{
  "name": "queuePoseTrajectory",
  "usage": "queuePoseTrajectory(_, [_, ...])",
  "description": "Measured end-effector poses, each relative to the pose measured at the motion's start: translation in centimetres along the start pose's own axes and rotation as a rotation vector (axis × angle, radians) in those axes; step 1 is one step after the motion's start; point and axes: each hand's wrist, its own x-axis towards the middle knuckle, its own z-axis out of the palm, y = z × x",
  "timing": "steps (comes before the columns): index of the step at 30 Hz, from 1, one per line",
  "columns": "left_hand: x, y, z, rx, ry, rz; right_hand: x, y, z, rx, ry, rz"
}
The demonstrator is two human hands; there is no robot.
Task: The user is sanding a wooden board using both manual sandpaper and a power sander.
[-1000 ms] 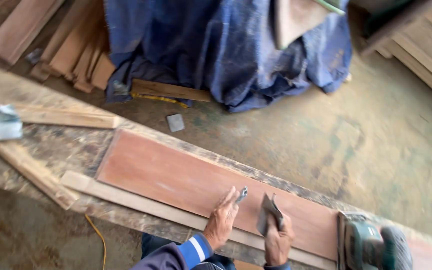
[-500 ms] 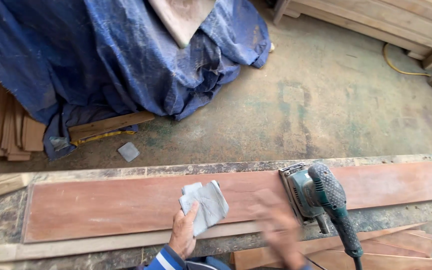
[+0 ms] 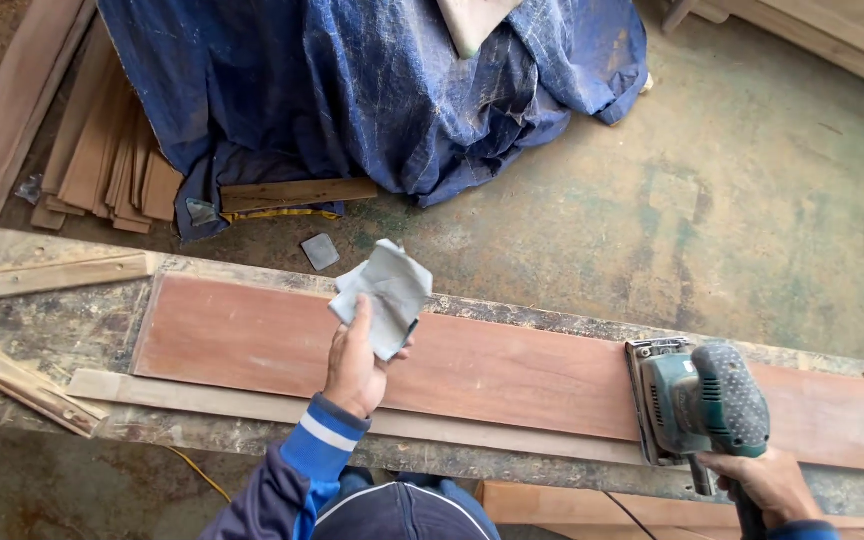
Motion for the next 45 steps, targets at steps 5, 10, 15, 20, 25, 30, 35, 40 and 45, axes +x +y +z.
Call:
queuePoseTrajectory(5, [-0.8, 1.3, 4.5, 0.05, -0.14, -0.012, -7.0, -8.1, 3.0, -0.286, 0.037, -0.219])
queuePoseTrajectory(10, [-0.5, -1.9, 9.4, 0.185, -0.304, 0.024, -13.3, -16.8, 7.9, -0.476, -0.15, -0.429])
queuePoseTrajectory(15, [-1.6, -6.3, 11.9, 0.539, -0.353, 0.14, -14.0, -20.8, 10.8, -0.546, -0.259, -0.483])
queuePoseTrajectory(20, [-4.0, -8.5, 13.1, 0.925, -0.416, 0.287, -12.3, -21.7, 12.2, -0.702, -0.274, -0.488])
queuePoseTrajectory(25, [-3.2, -8.5, 12.5, 1.008, -0.649, 0.946, -12.9, -22.6, 12.6, -0.69, -0.211, -0.688])
queuePoseTrajectory(30, [-1.9, -8.5, 11.9, 1.229, -0.707, 0.765, -14.4, -24.5, 13.0, -0.663, -0.155, -0.823])
queuePoseTrajectory(35, [-1.6, -7.9, 11.6, 1.147, -0.695, 0.774, -14.8, -25.4, 13.2, -0.595, -0.148, -0.956])
queuePoseTrajectory(40, [-0.7, -7.5, 11.3, 1.209, -0.678, 0.766, -15.1, -27.0, 13.7, -0.594, -0.171, -0.969])
queuePoseTrajectory(45, [0.0, -5.9, 10.8, 1.278, -0.658, 0.704, -15.1, -28.7, 14.6, -0.636, -0.222, -0.921])
